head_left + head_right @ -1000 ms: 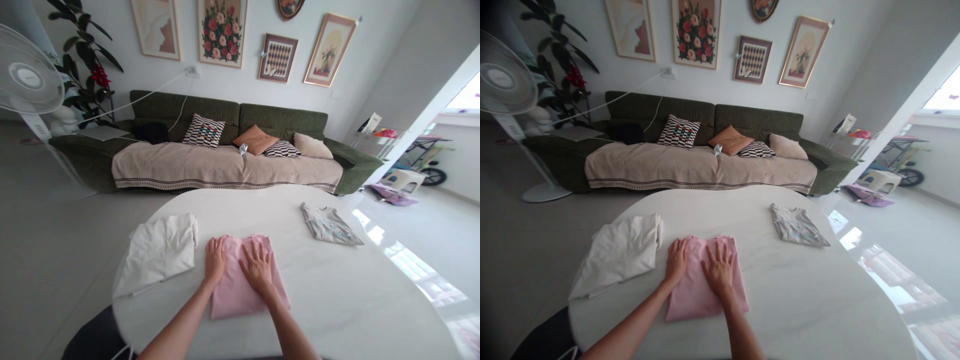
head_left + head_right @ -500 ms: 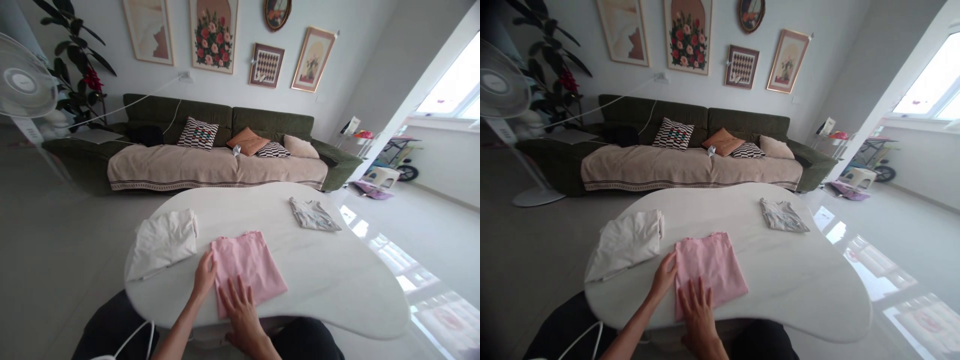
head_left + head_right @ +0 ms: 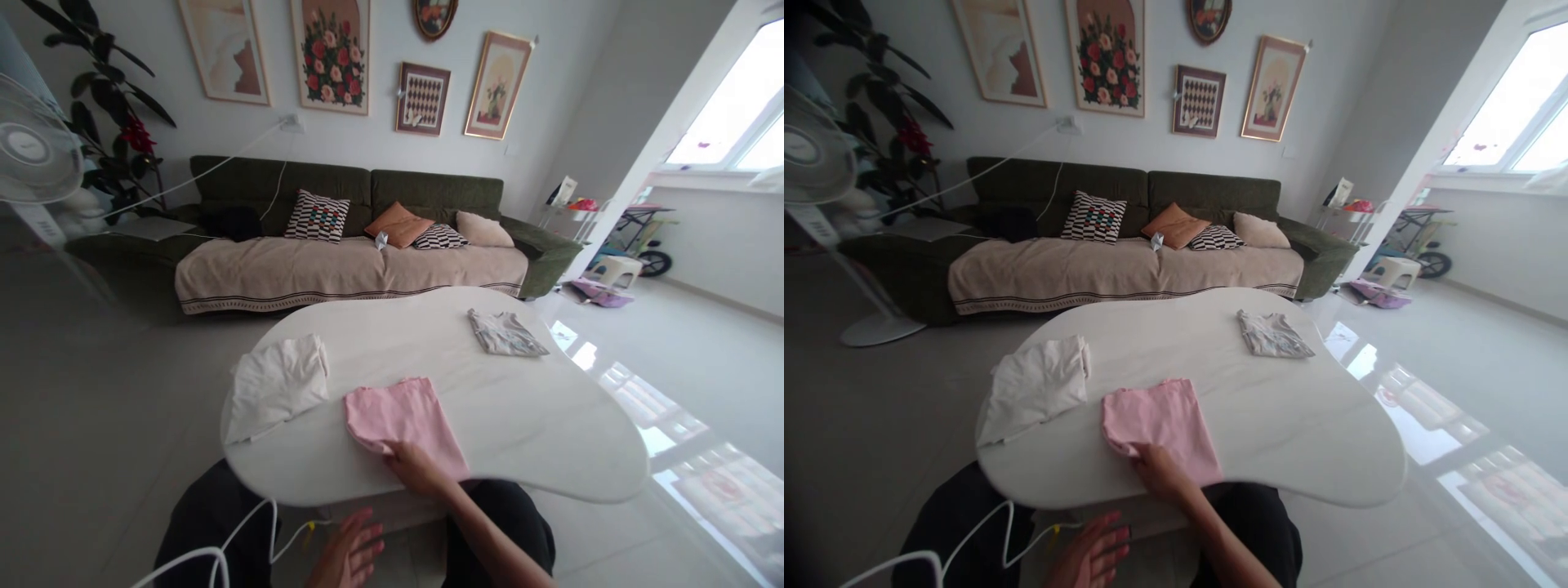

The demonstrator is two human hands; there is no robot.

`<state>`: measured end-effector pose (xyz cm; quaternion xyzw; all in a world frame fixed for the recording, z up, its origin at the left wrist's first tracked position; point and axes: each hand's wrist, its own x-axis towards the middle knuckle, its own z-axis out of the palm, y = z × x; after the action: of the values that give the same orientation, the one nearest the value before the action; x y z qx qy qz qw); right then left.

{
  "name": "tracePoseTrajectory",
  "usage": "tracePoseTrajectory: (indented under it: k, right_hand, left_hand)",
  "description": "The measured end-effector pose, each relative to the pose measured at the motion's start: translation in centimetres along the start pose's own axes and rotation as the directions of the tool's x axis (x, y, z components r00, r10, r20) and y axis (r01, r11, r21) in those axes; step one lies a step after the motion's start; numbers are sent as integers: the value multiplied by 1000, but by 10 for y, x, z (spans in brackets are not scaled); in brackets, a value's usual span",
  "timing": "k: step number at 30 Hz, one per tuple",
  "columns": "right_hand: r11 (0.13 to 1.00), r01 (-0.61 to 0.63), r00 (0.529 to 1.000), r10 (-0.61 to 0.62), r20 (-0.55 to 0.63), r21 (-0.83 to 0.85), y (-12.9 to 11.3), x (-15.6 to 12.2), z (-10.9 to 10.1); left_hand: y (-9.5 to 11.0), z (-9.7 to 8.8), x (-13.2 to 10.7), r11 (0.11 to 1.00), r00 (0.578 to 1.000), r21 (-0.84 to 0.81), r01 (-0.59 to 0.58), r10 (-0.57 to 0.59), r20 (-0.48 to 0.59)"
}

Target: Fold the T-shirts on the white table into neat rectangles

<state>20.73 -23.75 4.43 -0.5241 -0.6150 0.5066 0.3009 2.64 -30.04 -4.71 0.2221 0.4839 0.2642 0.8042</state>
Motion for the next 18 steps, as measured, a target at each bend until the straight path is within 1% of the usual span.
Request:
tracePoseTrajectory:
  k: [3,5,7,8,10,11,12,13,15,18]
  right_hand:
    - [980,-30,999,37,-30,199,-24,27,-24]
    - [947,-1,998,21,-59,321,-39,40,-39]
    - [905,63,995,-23,-98,421,-52,46,-54]
    - [866,105,990,-47,-130,489,-56,45,-61]
    - [741,190,972,-52,-227,644,-55,35,-73]
    - [663,227,958,-22,-284,714,-48,27,-77]
    - [588,258,941,27,-337,767,-38,18,-79]
    - [531,279,922,84,-377,800,-24,7,-80]
    - [489,281,890,189,-414,826,11,-17,-76]
    - [498,205,849,339,-406,843,65,-52,-65]
  left_hand:
    - [25,25,-5,992,989,-126,24,-5,149]
    - [42,40,-5,981,977,-189,47,-5,215]
    - [55,51,-3,967,964,-246,65,3,266]
    - [61,54,-1,959,958,-276,66,17,287]
    - [70,60,5,941,947,-335,35,76,313]
    - [73,62,8,934,945,-356,1,115,305]
    - [76,63,12,930,947,-365,-41,153,283]
    - [77,64,16,927,948,-364,-91,192,252]
    - [76,64,25,927,951,-325,-188,255,177]
    - [67,59,36,938,951,-218,-270,295,93]
